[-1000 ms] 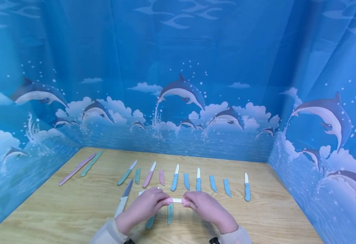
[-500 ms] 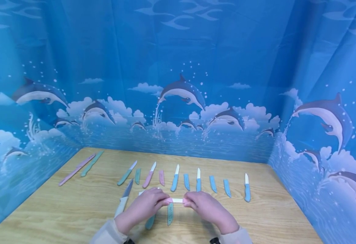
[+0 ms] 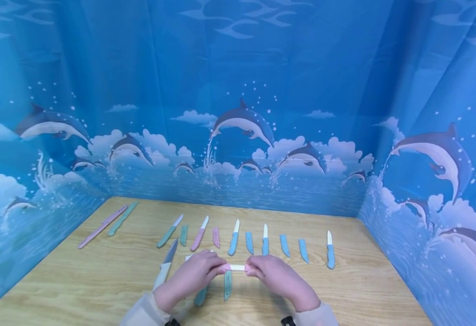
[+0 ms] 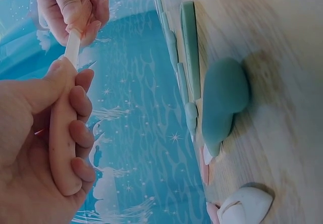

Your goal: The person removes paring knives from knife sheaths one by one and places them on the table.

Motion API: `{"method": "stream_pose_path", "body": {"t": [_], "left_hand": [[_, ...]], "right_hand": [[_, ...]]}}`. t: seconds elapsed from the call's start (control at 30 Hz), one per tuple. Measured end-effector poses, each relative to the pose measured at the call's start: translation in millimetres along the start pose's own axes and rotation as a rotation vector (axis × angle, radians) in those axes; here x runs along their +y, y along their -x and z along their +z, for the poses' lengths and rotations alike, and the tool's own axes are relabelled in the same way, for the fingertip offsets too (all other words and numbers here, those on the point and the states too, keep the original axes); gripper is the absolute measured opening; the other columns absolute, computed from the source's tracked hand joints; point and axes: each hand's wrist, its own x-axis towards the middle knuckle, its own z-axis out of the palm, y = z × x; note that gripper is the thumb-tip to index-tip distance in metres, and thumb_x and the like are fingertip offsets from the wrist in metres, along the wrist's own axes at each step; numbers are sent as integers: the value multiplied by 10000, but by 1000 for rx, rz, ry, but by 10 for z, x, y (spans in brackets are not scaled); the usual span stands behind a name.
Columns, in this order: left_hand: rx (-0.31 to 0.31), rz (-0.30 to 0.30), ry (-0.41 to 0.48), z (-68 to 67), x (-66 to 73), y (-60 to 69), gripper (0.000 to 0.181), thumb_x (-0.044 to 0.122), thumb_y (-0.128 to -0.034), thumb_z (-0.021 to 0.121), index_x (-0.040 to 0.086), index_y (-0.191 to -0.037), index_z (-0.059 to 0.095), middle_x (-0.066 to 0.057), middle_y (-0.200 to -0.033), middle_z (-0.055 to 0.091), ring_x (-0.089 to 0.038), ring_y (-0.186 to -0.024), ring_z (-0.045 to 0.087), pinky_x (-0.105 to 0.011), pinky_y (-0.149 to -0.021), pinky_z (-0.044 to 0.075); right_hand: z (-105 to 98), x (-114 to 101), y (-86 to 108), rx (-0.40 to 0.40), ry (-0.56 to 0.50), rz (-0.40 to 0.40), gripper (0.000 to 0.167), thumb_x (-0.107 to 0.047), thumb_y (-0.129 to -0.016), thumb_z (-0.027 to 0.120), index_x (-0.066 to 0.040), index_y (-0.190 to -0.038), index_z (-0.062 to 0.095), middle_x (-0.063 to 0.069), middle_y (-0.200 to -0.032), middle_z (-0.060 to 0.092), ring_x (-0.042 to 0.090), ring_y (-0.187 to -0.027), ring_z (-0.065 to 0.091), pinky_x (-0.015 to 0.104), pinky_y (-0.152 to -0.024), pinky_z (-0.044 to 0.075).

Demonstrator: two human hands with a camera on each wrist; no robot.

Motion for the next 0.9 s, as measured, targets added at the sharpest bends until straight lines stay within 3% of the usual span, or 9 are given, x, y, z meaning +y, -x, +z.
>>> {"method": "stream_pose_path", "body": {"t": [0.63,0.77,0.9], "left_hand": [[14,5,3,1,-7,-12,214,321,-930,609,179,-1036,730,52,-950,713,-109,-910,644,-303,-842,536],[37,-3,37,-1,-13,-26,240,335,-949,582,159,-1017,731,34,-944,712,-118,-904,648,-298,-831,544],[51,-19,72,2,-26,-33,292,345,-980,530,135,-992,733,23,-931,707,-129,-902,650,-292,-817,548]], "right_hand": [[-46,42,20,1,0,-13,193,-301,-986,523,-148,-970,639,-75,-805,607,-23,-715,489,235,-659,485],[-99,85,58,43,23,-8,161,-296,-987,525,-197,-879,590,-109,-727,517,-20,-664,438,217,-619,444],[-164,134,112,94,53,51,200,-321,-1005,491,-196,-869,567,-101,-720,505,-16,-665,435,227,-625,442]]}}
